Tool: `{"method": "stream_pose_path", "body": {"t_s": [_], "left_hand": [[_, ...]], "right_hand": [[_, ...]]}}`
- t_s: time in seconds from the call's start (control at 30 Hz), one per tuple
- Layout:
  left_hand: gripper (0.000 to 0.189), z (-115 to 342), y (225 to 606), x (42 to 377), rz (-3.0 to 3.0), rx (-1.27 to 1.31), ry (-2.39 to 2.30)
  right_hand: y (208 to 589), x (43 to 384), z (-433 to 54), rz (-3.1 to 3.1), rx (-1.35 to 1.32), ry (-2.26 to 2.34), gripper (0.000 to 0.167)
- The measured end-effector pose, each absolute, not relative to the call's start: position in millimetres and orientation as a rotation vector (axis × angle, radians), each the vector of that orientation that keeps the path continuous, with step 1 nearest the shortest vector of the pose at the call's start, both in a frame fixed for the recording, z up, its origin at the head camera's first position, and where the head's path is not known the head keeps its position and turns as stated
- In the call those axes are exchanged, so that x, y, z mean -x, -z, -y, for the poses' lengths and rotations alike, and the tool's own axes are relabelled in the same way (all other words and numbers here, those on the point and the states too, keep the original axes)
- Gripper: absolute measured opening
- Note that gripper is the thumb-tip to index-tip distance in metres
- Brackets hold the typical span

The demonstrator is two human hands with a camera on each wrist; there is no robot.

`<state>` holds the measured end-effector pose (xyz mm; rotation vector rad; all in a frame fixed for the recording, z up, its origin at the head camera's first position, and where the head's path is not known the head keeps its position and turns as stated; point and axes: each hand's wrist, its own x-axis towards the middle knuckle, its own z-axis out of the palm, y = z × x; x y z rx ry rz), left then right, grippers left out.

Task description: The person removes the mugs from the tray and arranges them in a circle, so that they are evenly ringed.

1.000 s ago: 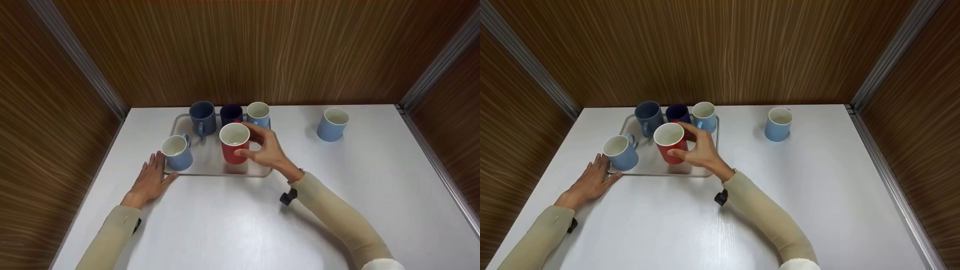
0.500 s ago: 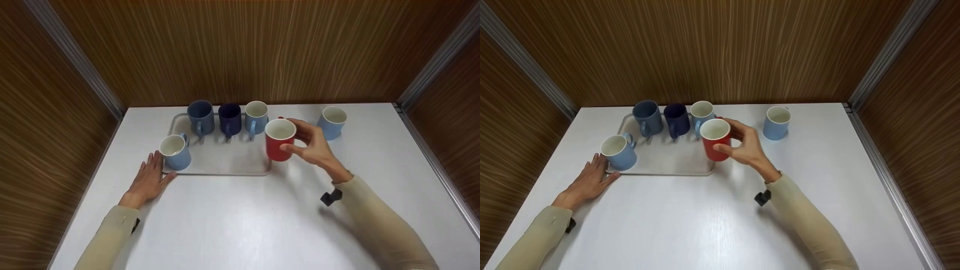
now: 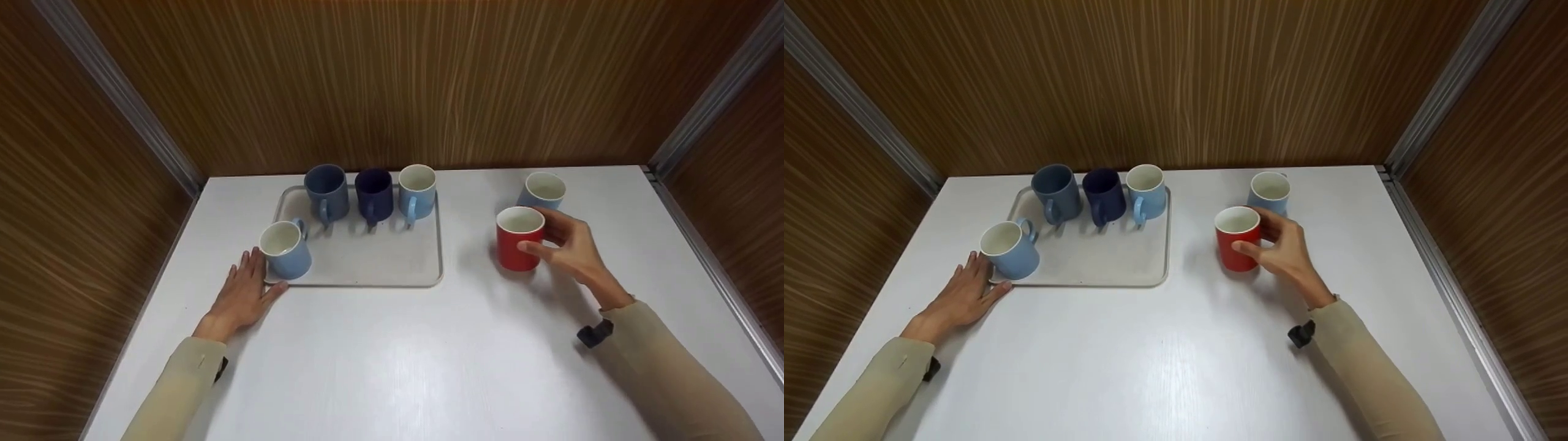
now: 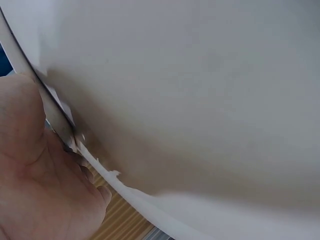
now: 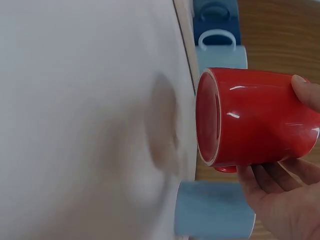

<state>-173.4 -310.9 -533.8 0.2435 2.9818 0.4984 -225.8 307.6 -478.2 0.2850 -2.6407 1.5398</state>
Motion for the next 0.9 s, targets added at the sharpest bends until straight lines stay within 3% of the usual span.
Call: {"method": "stream_pose_path", "body": {"t_s": [0.9], "left_hand": [[0.096,311.3,533.5,173.7,-2.978,-0.230,-0.521]], "right_hand": [[490.3,231.2,-399.5,2.697,0.050,-1.341,0.081]]}}
